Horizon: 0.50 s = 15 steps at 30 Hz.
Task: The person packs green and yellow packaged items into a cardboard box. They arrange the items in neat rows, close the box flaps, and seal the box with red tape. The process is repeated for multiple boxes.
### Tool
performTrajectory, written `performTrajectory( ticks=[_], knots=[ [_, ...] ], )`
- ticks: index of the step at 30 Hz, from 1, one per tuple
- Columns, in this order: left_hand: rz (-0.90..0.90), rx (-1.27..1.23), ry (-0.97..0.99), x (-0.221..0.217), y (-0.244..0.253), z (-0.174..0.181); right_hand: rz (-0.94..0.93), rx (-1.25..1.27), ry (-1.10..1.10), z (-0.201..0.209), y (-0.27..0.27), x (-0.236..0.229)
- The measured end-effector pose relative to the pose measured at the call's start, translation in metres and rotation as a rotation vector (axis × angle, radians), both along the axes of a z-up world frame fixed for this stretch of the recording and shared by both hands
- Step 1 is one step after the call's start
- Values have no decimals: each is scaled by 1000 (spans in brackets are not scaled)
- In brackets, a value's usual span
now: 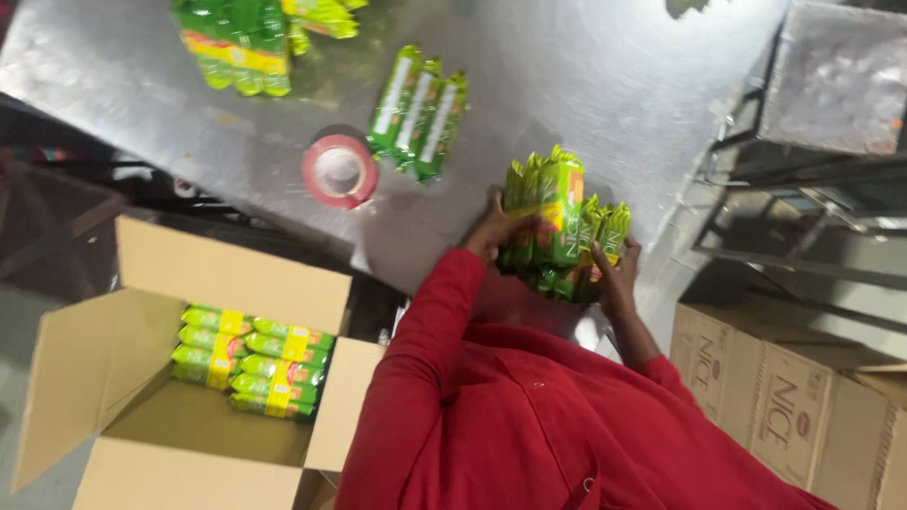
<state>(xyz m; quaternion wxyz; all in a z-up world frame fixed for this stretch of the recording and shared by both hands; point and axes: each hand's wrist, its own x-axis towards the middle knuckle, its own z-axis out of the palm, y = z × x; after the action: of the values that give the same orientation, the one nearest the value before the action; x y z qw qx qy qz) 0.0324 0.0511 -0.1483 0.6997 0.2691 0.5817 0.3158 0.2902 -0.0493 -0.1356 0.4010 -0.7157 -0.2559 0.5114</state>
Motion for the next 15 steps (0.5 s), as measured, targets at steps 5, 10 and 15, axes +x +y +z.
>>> performTrajectory(
  ticks=[5,10,15],
  knots=[
    [184,84,-501,-45,-86,44,240,-211,166,5,10,-10],
    [339,224,-212,-112,-164,156,613,215,83,102,22,-96],
    [483,675,397,-220,-297,243,955,740,-176,211,20,-259]
  ],
)
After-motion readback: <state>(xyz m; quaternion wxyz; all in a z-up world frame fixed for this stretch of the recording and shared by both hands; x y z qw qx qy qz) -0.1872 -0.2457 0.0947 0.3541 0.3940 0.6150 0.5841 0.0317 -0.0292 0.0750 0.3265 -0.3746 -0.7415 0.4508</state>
